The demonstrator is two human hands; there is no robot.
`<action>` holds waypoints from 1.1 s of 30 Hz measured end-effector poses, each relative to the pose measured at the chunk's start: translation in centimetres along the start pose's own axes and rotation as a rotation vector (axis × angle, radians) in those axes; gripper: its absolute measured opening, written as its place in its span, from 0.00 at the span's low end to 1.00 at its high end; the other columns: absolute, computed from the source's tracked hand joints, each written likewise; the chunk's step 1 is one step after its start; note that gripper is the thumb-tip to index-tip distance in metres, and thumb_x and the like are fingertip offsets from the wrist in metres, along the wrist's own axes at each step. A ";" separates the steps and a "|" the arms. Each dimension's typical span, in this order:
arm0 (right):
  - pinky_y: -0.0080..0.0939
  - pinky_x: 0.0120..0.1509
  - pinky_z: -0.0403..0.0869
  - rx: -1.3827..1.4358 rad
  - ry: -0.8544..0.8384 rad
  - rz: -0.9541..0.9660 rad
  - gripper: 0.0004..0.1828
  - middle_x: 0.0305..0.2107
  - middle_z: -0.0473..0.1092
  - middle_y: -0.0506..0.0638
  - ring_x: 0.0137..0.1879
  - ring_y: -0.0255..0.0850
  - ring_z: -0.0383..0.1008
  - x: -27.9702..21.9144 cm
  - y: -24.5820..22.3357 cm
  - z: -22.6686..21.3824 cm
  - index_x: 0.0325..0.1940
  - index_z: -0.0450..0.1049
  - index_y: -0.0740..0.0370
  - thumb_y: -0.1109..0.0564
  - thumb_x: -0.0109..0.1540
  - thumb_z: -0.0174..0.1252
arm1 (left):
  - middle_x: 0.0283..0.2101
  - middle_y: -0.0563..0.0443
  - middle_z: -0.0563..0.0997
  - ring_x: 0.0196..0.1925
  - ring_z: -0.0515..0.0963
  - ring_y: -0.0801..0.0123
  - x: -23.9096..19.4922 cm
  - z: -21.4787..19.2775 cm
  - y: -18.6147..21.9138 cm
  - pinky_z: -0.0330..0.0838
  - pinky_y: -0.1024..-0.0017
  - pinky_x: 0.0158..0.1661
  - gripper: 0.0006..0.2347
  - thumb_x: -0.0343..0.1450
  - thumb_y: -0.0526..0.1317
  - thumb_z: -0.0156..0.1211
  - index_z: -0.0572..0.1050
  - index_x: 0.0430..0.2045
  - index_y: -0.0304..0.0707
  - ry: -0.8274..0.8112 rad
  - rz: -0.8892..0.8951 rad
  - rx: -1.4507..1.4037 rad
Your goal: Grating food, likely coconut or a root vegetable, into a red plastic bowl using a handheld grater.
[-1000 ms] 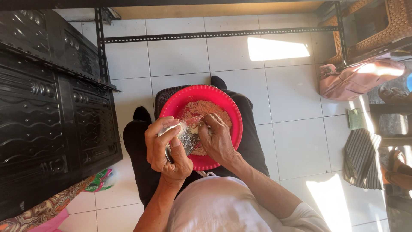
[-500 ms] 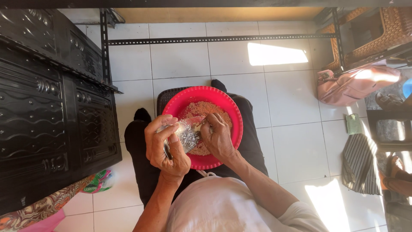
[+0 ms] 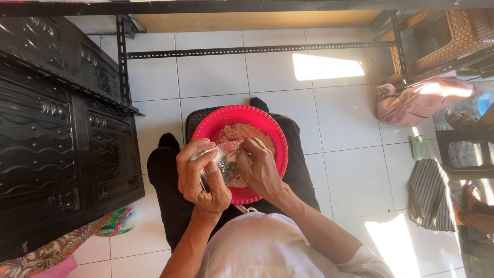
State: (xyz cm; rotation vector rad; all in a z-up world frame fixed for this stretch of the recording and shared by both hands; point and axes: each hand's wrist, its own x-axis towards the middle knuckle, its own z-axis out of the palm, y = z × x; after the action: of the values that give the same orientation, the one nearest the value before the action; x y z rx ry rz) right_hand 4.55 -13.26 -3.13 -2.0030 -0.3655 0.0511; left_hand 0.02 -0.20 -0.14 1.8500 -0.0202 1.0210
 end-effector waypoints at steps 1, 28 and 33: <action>0.51 0.43 0.71 0.002 0.000 0.002 0.07 0.30 0.70 0.61 0.37 0.52 0.73 -0.1 -1.0 -0.3 0.35 0.70 0.70 0.63 0.64 0.49 | 0.49 0.38 0.77 0.51 0.80 0.56 0.1 0.0 0.1 0.78 0.66 0.50 0.05 0.78 0.32 0.51 0.74 0.41 0.28 -0.002 0.000 0.001; 0.52 0.43 0.71 0.033 -0.025 -0.024 0.08 0.31 0.69 0.61 0.38 0.54 0.72 0.3 2.6 0.5 0.35 0.70 0.70 0.63 0.64 0.48 | 0.49 0.39 0.77 0.51 0.80 0.56 0.6 0.2 -0.2 0.77 0.64 0.52 0.05 0.77 0.32 0.52 0.74 0.42 0.29 -0.008 0.010 0.012; 0.53 0.35 0.68 -0.121 -0.044 0.278 0.09 0.20 0.67 0.61 0.25 0.49 0.69 0.9 8.2 1.7 0.31 0.68 0.69 0.61 0.63 0.47 | 0.49 0.39 0.76 0.51 0.80 0.57 0.0 0.1 -0.7 0.78 0.66 0.51 0.06 0.78 0.33 0.51 0.74 0.41 0.29 -0.004 -0.008 0.003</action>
State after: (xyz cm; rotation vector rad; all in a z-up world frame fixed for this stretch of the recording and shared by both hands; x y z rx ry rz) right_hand 7.05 -14.86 -11.06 -2.1639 -0.1179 0.2534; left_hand 0.35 0.10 -0.70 1.8540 -0.0132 1.0118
